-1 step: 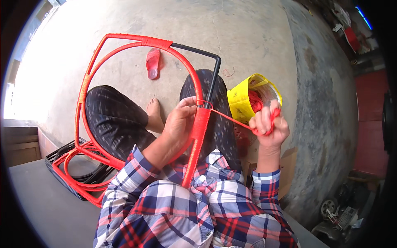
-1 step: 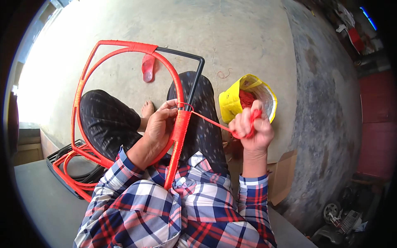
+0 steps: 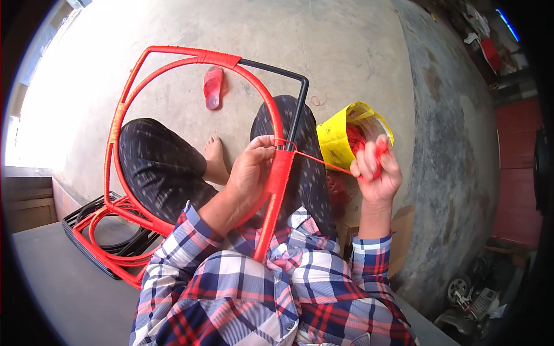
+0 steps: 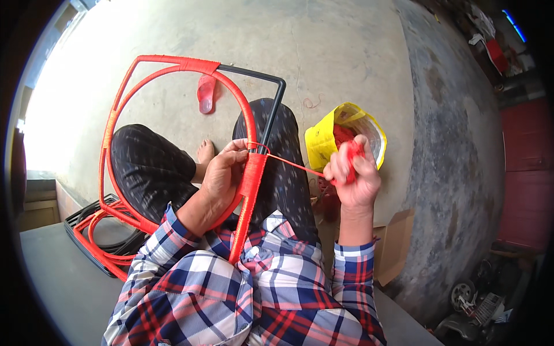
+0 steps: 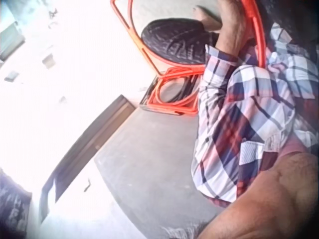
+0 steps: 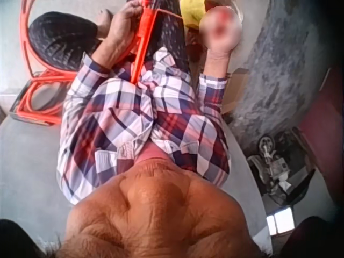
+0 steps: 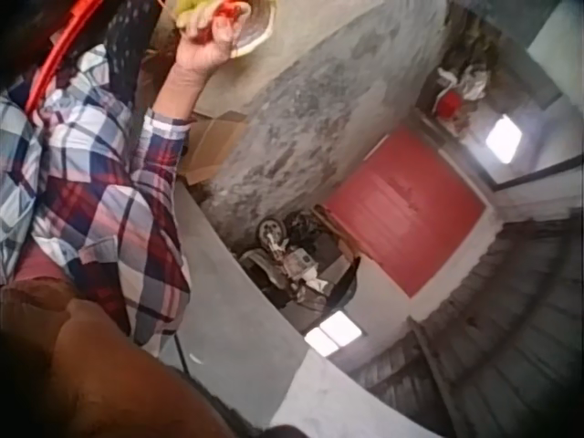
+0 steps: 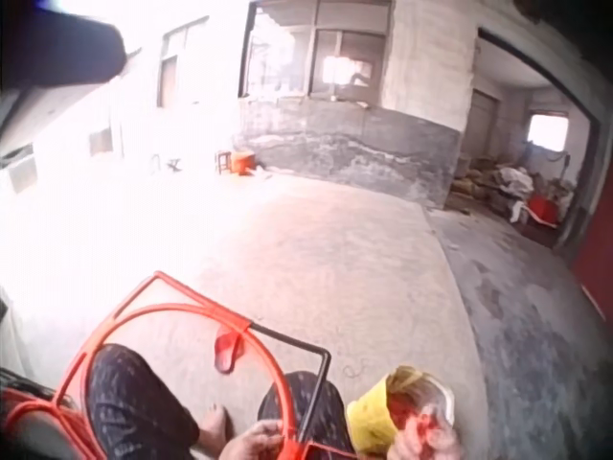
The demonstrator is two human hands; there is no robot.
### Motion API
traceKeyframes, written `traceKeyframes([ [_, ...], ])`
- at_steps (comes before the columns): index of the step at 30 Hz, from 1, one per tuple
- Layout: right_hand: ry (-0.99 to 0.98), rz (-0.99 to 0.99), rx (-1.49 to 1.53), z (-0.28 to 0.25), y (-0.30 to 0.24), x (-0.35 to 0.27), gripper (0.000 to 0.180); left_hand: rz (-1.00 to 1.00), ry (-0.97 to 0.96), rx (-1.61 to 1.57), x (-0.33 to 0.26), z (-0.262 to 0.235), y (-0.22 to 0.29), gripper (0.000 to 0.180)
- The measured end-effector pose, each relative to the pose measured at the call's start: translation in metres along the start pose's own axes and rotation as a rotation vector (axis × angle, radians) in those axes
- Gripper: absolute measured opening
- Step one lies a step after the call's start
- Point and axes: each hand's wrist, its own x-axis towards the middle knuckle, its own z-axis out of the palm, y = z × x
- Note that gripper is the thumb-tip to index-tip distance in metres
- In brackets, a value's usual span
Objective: The person sits on the floor and wraps a red plastic strip around a black metal frame. They pull the strip from a yellow bucket and wind it tightly around the frame's edge, covering the metal surface.
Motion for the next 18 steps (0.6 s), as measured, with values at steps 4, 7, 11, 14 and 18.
traceKeyframes([
  [4, 0.217, 0.158, -0.374, 0.014, 0.035, 0.009, 0.023, -0.001, -0.011, 0.119, 0.0, -0.008, -0.003, 0.011],
  [7, 0.181, 0.38, -0.696, 0.029, 0.067, 0.008, 0.012, 0.005, 0.04, 0.137, -0.003, -0.008, -0.005, 0.006],
  [11, 0.257, 0.333, -0.531, 0.03, 0.051, 0.02, 0.01, 0.015, 0.064, 0.159, -0.005, -0.006, -0.003, 0.004],
  [14, 0.212, 0.283, -0.178, 0.023, 0.031, 0.021, 0.014, 0.011, 0.084, 0.185, -0.004, -0.009, -0.004, 0.003],
  [18, 0.083, 0.275, -0.122, 0.05, 0.016, -0.001, 0.015, -0.001, 0.122, 0.216, 0.007, -0.019, -0.009, 0.004],
])
